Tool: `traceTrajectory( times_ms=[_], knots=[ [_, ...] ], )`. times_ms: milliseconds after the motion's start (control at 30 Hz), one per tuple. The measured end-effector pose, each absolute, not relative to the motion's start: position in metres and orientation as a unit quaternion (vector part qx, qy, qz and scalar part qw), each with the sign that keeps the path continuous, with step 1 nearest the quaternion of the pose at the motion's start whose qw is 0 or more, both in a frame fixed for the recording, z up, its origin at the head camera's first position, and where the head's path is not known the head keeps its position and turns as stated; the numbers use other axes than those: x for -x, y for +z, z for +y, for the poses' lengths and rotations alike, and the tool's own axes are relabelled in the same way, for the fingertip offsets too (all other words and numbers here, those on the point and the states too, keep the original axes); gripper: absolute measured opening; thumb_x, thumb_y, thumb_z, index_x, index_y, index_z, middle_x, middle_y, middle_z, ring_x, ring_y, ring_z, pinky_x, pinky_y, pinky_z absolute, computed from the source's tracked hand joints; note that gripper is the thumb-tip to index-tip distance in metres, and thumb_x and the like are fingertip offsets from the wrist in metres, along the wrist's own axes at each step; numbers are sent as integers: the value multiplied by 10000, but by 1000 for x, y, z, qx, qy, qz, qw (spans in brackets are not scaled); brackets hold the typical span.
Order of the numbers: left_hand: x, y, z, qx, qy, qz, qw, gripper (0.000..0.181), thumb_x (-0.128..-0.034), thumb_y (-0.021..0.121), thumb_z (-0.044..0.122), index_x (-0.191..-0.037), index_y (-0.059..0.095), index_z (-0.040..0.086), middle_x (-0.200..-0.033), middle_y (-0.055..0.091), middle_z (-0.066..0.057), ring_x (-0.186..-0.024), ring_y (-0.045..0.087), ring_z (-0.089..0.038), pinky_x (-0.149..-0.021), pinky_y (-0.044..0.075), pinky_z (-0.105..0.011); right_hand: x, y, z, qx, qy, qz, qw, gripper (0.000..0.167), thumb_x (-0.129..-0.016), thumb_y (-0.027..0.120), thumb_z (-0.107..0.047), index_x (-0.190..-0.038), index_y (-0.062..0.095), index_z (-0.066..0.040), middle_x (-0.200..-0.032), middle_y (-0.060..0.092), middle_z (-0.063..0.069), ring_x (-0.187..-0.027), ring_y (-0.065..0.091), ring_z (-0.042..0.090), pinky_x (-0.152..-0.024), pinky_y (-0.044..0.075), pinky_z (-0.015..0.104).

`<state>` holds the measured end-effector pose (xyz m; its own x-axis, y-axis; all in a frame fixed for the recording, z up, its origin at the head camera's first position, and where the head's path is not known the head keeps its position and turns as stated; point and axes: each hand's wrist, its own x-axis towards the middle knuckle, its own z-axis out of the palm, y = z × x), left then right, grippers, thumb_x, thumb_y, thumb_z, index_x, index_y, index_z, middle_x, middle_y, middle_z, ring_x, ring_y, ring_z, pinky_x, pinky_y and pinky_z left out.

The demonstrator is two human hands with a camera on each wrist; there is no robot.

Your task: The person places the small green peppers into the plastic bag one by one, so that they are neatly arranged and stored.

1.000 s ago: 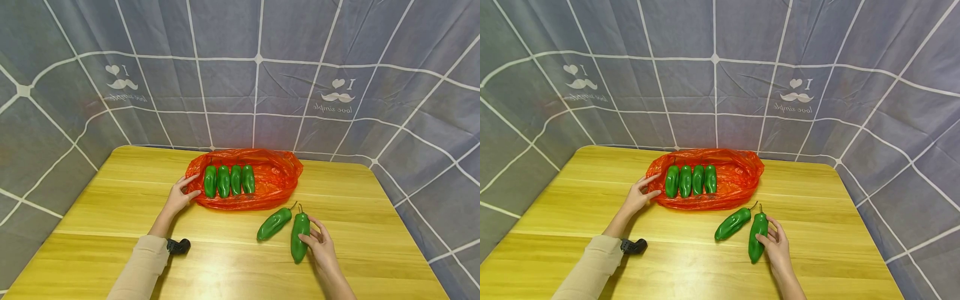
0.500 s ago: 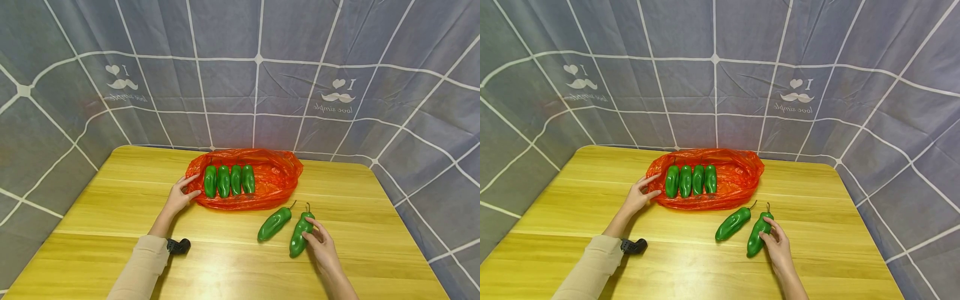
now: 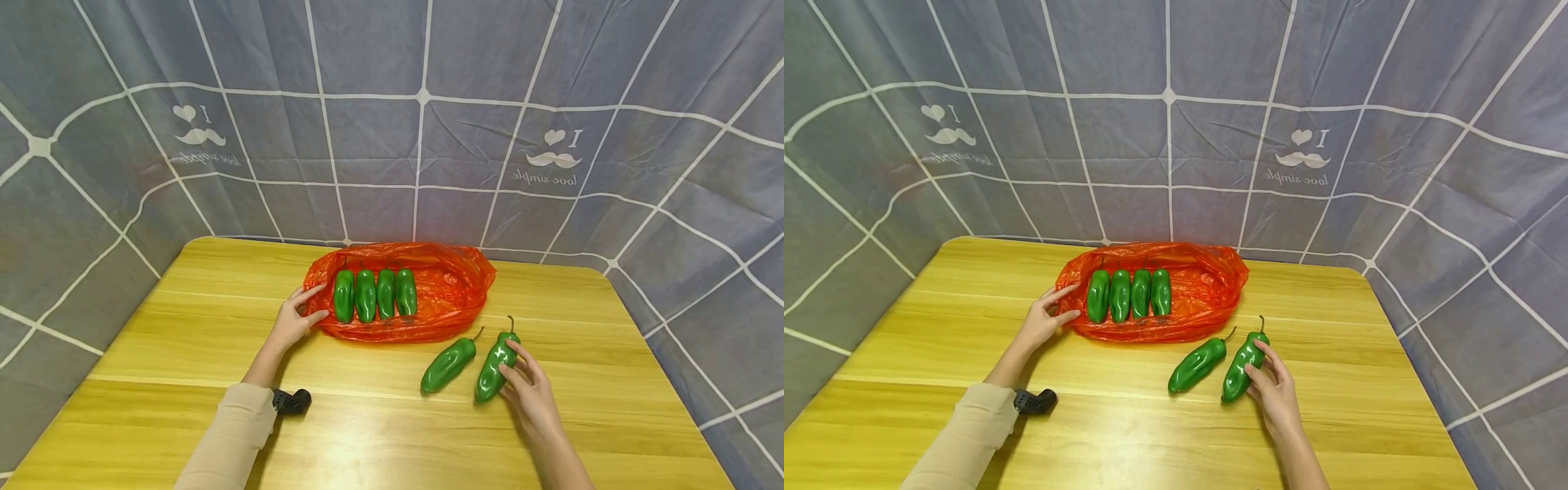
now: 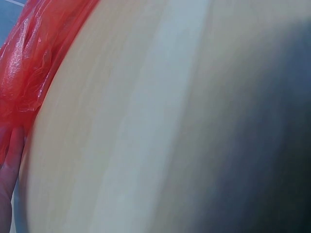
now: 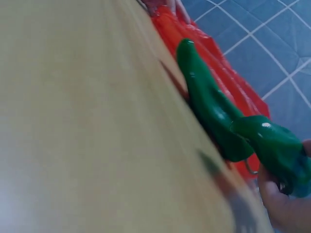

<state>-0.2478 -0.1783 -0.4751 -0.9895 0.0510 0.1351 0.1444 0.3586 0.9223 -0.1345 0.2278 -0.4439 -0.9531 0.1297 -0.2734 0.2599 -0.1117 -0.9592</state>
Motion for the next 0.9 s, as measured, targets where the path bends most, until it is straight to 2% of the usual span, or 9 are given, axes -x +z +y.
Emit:
traceTrajectory(
  times_ms=[200, 367, 433, 500, 600, 667, 767, 833, 900],
  knots=[
    [248, -475, -178, 60, -563, -823, 42, 531, -770, 709, 46, -1272, 536, 34, -1347, 378, -281, -1278, 293, -399, -1028, 281, -504, 156, -426, 228, -83, -706, 702, 42, 530, -913, 556, -160, -1396, 339, -134, -1313, 306, 86, -940, 554, 42, -789, 494, 239],
    [243, -465, -176, 54, -563, -824, 32, 522, -782, 697, 36, -1273, 524, 8, -1348, 367, -294, -1268, 298, -407, -1020, 296, -487, 179, -410, 223, -19, -714, 698, 46, 495, -923, 539, -154, -1384, 360, -127, -1286, 340, 86, -965, 552, 51, -841, 490, 276],
    [238, -455, -173, 52, -564, -824, 29, 512, -787, 685, 19, -1270, 517, -15, -1339, 360, -313, -1156, 421, -458, -913, 424, -419, 189, -405, 220, 4, -724, 688, 55, 477, -924, 534, -147, -1374, 376, -130, -1246, 365, 67, -954, 559, 63, -834, 495, 282],
    [233, -444, -170, 50, -561, -826, 27, 506, -791, 676, 4, -1267, 509, -35, -1335, 347, -331, -1072, 471, -465, -767, 489, -291, 199, -401, 217, 27, -731, 678, 71, 458, -927, 526, -137, -1364, 388, -132, -1214, 385, 69, -941, 565, 80, -825, 500, 286],
    [229, -438, -168, 55, -562, -825, 26, 503, -794, 663, -8, -1268, 499, -54, -1322, 333, -345, -789, 560, -468, -483, 443, -168, 214, -396, 212, 60, -737, 666, 97, 440, -929, 514, -115, -1353, 397, -118, -1174, 413, 90, -924, 566, 105, -800, 506, 282],
    [229, -437, -168, 56, -567, -821, 23, 505, -798, 659, -9, -1272, 493, -55, -1319, 330, -342, -727, 564, -420, -463, 427, -144, 223, -393, 208, 75, -737, 661, 117, 438, -930, 506, -104, -1353, 394, -107, -1152, 439, 95, -904, 570, 118, -769, 511, 276],
    [229, -438, -168, 57, -575, -816, 18, 510, -800, 654, -13, -1278, 482, -59, -1317, 312, -353, -483, 533, -367, -395, 400, -163, 237, -391, 201, 88, -731, 660, 151, 448, -932, 497, -100, -1363, 376, -89, -1107, 483, 84, -870, 582, 127, -733, 512, 273],
    [230, -439, -169, 55, -577, -814, 18, 512, -798, 657, -10, -1279, 487, -53, -1324, 302, -360, -477, 536, -339, -394, 400, -163, 245, -390, 197, 90, -724, 662, 174, 454, -936, 490, -103, -1370, 360, -87, -1087, 504, 65, -838, 591, 128, -716, 513, 277],
    [230, -439, -168, 55, -574, -817, 20, 512, -796, 659, -9, -1277, 488, -54, -1327, 300, -364, -513, 554, -374, -403, 401, -156, 253, -390, 192, 88, -719, 662, 194, 462, -938, 483, -101, -1379, 348, -80, -1077, 517, 47, -824, 601, 128, -723, 514, 284]
  ],
)
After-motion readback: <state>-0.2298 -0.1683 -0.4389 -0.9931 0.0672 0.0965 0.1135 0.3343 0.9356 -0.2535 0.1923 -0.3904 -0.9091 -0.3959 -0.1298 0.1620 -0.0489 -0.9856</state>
